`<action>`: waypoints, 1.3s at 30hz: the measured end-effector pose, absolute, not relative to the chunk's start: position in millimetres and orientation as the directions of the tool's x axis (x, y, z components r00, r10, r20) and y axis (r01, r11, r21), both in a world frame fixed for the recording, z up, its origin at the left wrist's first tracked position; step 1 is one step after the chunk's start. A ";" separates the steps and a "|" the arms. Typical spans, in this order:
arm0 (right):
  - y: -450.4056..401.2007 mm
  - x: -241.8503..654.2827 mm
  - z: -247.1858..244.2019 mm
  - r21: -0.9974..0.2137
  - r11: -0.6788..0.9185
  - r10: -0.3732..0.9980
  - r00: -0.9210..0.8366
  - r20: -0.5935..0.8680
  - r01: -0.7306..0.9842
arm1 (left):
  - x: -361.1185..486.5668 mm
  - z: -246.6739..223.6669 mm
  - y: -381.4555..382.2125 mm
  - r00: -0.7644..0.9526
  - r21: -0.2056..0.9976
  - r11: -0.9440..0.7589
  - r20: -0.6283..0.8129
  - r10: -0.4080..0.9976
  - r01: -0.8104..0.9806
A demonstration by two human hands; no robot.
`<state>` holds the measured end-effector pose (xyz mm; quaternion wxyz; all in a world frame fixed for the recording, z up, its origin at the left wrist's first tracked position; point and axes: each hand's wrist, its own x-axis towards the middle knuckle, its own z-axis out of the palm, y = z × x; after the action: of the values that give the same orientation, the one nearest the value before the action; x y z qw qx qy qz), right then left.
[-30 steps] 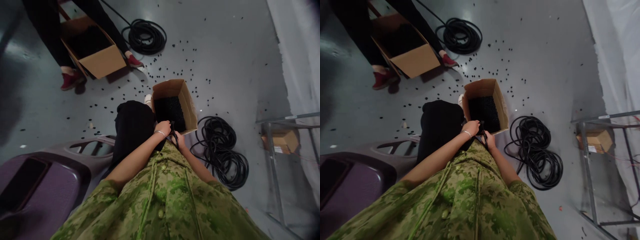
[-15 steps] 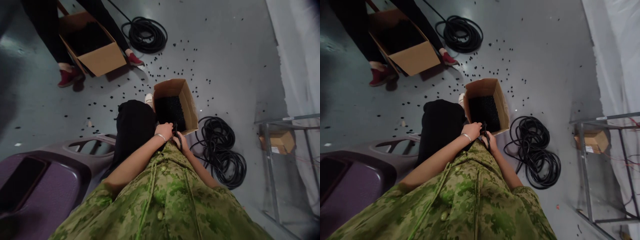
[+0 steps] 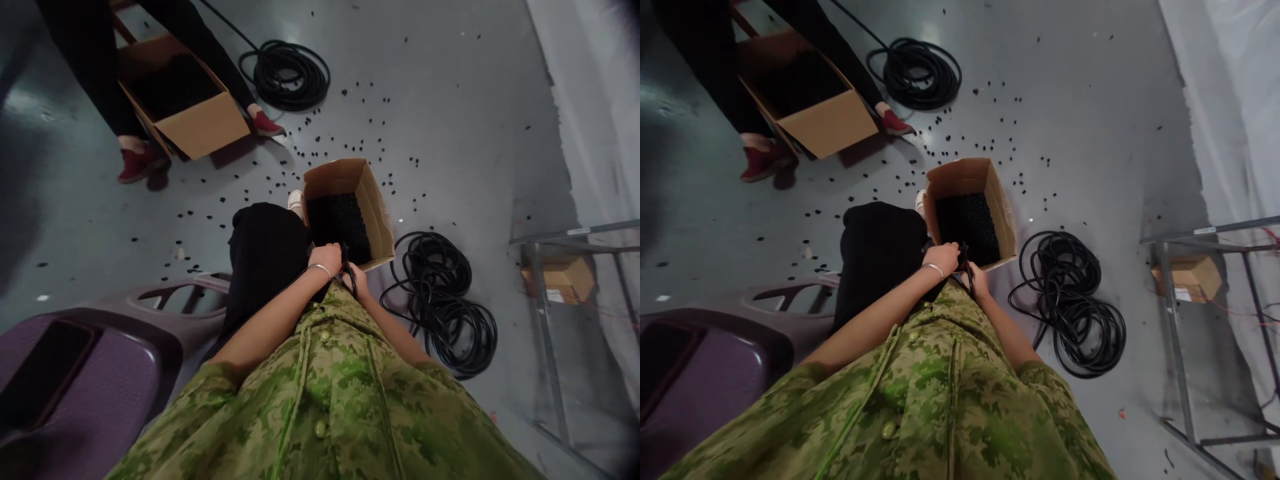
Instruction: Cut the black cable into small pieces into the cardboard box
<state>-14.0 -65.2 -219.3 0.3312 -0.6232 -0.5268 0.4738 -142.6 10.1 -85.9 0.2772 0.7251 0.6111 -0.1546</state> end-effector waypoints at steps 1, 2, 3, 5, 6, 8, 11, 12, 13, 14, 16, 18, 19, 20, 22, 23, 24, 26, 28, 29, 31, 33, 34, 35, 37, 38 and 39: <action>-65.3 -14.1 -222.3 -0.907 -0.233 0.969 0.009 -0.246 0.351 | -142.5 -86.4 10.1 0.194 0.206 -0.091 -0.560 0.806 0.974; -65.3 -14.0 -224.8 -0.903 -0.240 0.968 0.021 -0.249 0.356 | -142.4 -87.0 10.1 0.184 0.200 -0.084 -0.560 0.808 0.976; -65.1 -13.8 -226.7 -0.902 -0.247 0.967 0.032 -0.253 0.354 | -142.2 -87.6 10.1 0.176 0.195 -0.077 -0.563 0.808 0.978; -64.5 -13.4 -228.5 -0.902 -0.271 0.962 0.058 -0.267 0.337 | -141.9 -88.4 10.0 0.166 0.188 -0.070 -0.570 0.805 0.980; -64.0 -13.3 -228.4 -0.902 -0.283 0.959 0.072 -0.275 0.325 | -141.7 -88.4 9.7 0.167 0.189 -0.069 -0.572 0.803 0.980; -63.5 -13.3 -226.4 -0.907 -0.297 0.955 0.082 -0.285 0.299 | -141.4 -86.8 8.8 0.163 0.196 -0.060 -0.565 0.809 0.979; -65.2 -12.9 -218.8 -0.907 -0.353 0.936 0.069 -0.346 0.231 | -141.9 -80.6 6.1 0.154 0.233 -0.030 -0.538 0.829 0.972; -66.7 -12.3 -215.3 -0.902 -0.384 0.923 0.057 -0.381 0.195 | -142.4 -77.8 5.0 0.153 0.252 -0.019 -0.523 0.839 0.967; -68.6 -11.3 -211.5 -0.896 -0.415 0.909 0.043 -0.414 0.157 | -143.0 -75.2 4.0 0.153 0.274 -0.009 -0.508 0.848 0.962; -70.6 -9.9 -207.6 -0.891 -0.438 0.898 0.027 -0.439 0.121 | -143.6 -72.7 3.1 0.153 0.294 -0.001 -0.495 0.855 0.956; -74.6 -6.6 -200.3 -0.890 -0.448 0.893 -0.005 -0.450 0.089 | -144.8 -69.2 2.2 0.147 0.322 0.018 -0.482 0.864 0.946; -77.6 -3.2 -194.5 -0.899 -0.420 0.904 -0.026 -0.426 0.127 | -145.6 -67.6 2.0 0.138 0.335 0.037 -0.485 0.864 0.942; -78.4 -1.9 -192.3 -0.903 -0.397 0.912 -0.040 -0.408 0.163 | -145.7 -67.3 2.1 0.135 0.338 0.044 -0.488 0.862 0.940; -78.9 -0.8 -190.6 -0.907 -0.372 0.920 -0.053 -0.388 0.197 | -145.8 -67.3 2.1 0.135 0.340 0.046 -0.490 0.861 0.939; -79.0 0.4 -188.1 -0.915 -0.327 0.932 -0.076 -0.353 0.238 | -145.8 -67.4 1.8 0.140 0.344 0.043 -0.489 0.861 0.938; -78.9 0.7 -187.3 -0.918 -0.311 0.937 -0.084 -0.340 0.245 | -145.8 -67.4 1.6 0.145 0.345 0.037 -0.488 0.861 0.938; -78.7 0.8 -186.6 -0.921 -0.301 0.940 -0.088 -0.331 0.246 | -145.9 -67.5 1.2 0.151 0.346 0.031 -0.488 0.860 0.938; -78.3 0.5 -185.5 -0.924 -0.293 0.942 -0.091 -0.323 0.245 | -146.3 -67.6 0.5 0.163 0.346 0.019 -0.490 0.857 0.938; -78.1 0.1 -184.6 -0.924 -0.294 0.942 -0.092 -0.324 0.244 | -146.8 -68.2 -0.1 0.169 0.347 0.014 -0.491 0.855 0.938; -78.1 -0.1 -184.1 -0.924 -0.293 0.942 -0.093 -0.323 0.246 | -147.0 -68.6 -0.3 0.169 0.347 0.012 -0.488 0.856 0.938; -78.0 -0.3 -183.2 -0.927 -0.279 0.944 -0.104 -0.312 0.252 | -147.1 -69.8 -0.6 0.171 0.350 0.009 -0.480 0.860 0.937; -78.0 -0.2 -182.8 -0.932 -0.252 0.950 -0.117 -0.290 0.260 | -146.9 -70.9 -0.6 0.174 0.354 0.006 -0.475 0.862 0.935; -78.0 -0.1 -182.9 -0.935 -0.240 0.953 -0.118 -0.278 0.262 | -146.8 -71.2 -0.5 0.175 0.355 0.007 -0.477 0.862 0.935; -78.0 0.1 -183.0 -0.937 -0.232 0.955 -0.119 -0.270 0.262 | -146.7 -71.3 -0.3 0.175 0.356 0.008 -0.479 0.860 0.935; -78.2 0.5 -183.4 -0.939 -0.233 0.956 -0.118 -0.269 0.254 | -146.5 -70.9 0.1 0.175 0.356 0.012 -0.487 0.856 0.935; -78.3 0.6 -183.7 -0.939 -0.239 0.954 -0.118 -0.275 0.249 | -146.3 -70.6 0.2 0.176 0.355 0.012 -0.492 0.853 0.935; -78.4 0.8 -183.9 -0.938 -0.246 0.952 -0.119 -0.281 0.244 | -146.2 -70.3 0.4 0.175 0.354 0.013 -0.495 0.851 0.935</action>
<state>0.8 -78.4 -183.9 0.3285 -0.5768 -0.5186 0.5389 -146.2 0.4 -70.3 0.3141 0.6994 0.6386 -0.0669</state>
